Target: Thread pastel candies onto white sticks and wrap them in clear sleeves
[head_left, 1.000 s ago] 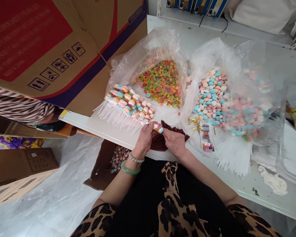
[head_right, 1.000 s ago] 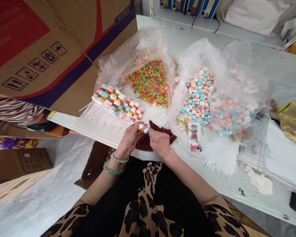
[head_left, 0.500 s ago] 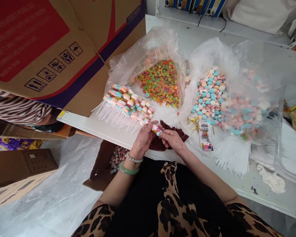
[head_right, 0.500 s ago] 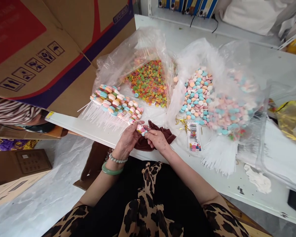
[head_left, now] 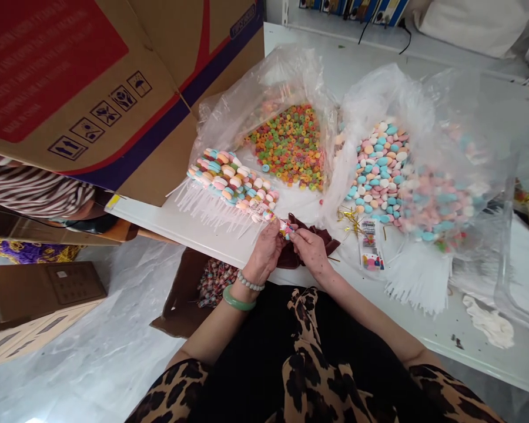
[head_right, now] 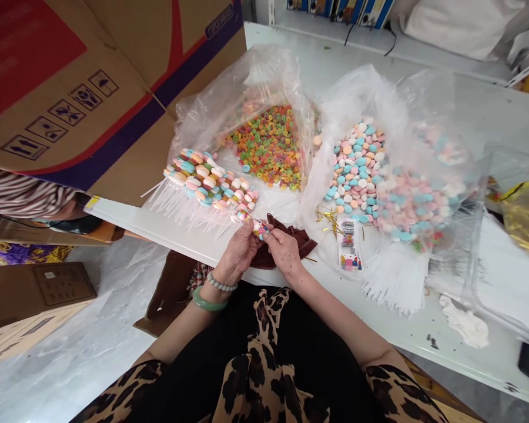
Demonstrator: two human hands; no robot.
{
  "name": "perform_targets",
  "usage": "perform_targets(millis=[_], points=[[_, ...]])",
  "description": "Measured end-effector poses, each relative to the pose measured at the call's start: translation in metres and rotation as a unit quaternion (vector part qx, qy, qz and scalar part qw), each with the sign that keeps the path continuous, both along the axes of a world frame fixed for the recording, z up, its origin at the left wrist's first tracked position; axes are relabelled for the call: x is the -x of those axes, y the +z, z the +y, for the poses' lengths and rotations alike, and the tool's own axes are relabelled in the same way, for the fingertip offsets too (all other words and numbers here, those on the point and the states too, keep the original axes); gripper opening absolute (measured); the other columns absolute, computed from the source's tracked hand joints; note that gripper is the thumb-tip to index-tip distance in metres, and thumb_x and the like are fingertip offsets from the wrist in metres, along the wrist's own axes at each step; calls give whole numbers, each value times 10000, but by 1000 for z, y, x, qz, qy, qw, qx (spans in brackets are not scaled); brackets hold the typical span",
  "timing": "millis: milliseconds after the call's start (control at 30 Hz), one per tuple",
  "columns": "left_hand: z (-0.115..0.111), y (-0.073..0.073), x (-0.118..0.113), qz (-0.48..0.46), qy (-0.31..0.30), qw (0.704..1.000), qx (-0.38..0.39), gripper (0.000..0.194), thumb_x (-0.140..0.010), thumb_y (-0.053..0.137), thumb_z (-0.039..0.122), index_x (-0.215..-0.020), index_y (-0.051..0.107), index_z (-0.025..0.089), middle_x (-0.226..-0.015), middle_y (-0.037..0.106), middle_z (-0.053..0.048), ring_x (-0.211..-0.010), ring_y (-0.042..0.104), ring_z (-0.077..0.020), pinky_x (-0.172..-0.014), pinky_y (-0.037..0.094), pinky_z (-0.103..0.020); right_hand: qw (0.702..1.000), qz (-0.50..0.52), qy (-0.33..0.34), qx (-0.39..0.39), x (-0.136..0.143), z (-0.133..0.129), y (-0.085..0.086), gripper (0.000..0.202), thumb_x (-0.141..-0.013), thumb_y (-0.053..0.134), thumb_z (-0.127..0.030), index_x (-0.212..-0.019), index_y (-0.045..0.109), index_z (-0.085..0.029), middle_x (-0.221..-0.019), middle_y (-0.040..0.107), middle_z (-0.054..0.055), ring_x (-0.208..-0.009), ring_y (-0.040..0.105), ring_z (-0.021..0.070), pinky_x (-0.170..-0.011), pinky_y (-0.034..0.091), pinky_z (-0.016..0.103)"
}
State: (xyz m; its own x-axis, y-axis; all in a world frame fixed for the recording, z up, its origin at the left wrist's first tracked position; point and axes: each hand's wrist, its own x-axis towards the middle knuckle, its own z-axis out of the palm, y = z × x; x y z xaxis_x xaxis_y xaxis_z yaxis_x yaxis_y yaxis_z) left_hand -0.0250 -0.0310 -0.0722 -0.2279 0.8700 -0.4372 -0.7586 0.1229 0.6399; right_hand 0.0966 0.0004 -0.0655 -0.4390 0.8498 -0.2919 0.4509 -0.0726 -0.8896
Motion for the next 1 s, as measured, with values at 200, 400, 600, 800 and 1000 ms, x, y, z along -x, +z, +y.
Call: perform_targets(millis=[200,400,600,800,1000], points=[[-1,9,5,13,11,1000,-4,368,-774,713,506,-868,653,155,-840,705,-58,-834,677,-183,-786,534,-320,923,-208,67,-317,-3,-3,12,361,-986,401,-365,-853,671,-166,-823,720,92,-739,627,183,-667,347,277],[-1,19,-7,56,40,998,-6,324,-780,715,472,-879,644,171,-874,679,-30,-796,626,-148,-773,510,-295,903,-296,24,-309,9,2,12,335,-959,451,-364,-772,664,-186,-707,713,57,-628,596,160,-571,241,279],[2,12,-13,41,55,998,-6,267,-793,711,425,-800,617,175,-784,651,5,-751,601,-119,-778,502,-254,919,-259,28,-296,13,1,10,397,-975,413,-394,-759,667,-178,-712,706,74,-648,606,165,-585,281,275],[2,6,11,-8,41,999,13,368,-810,682,485,-936,614,146,-857,702,-66,-816,686,-189,-810,540,-343,974,-112,64,-188,-8,4,11,214,-907,487,-305,-828,670,-226,-763,698,6,-724,623,162,-658,392,250],[2,11,12,-1,18,1000,-14,392,-762,739,468,-960,602,158,-851,708,-65,-805,695,-192,-811,535,-349,991,-53,32,-117,-2,0,9,172,-844,505,-280,-760,647,-233,-662,642,-16,-628,585,157,-635,407,259]])
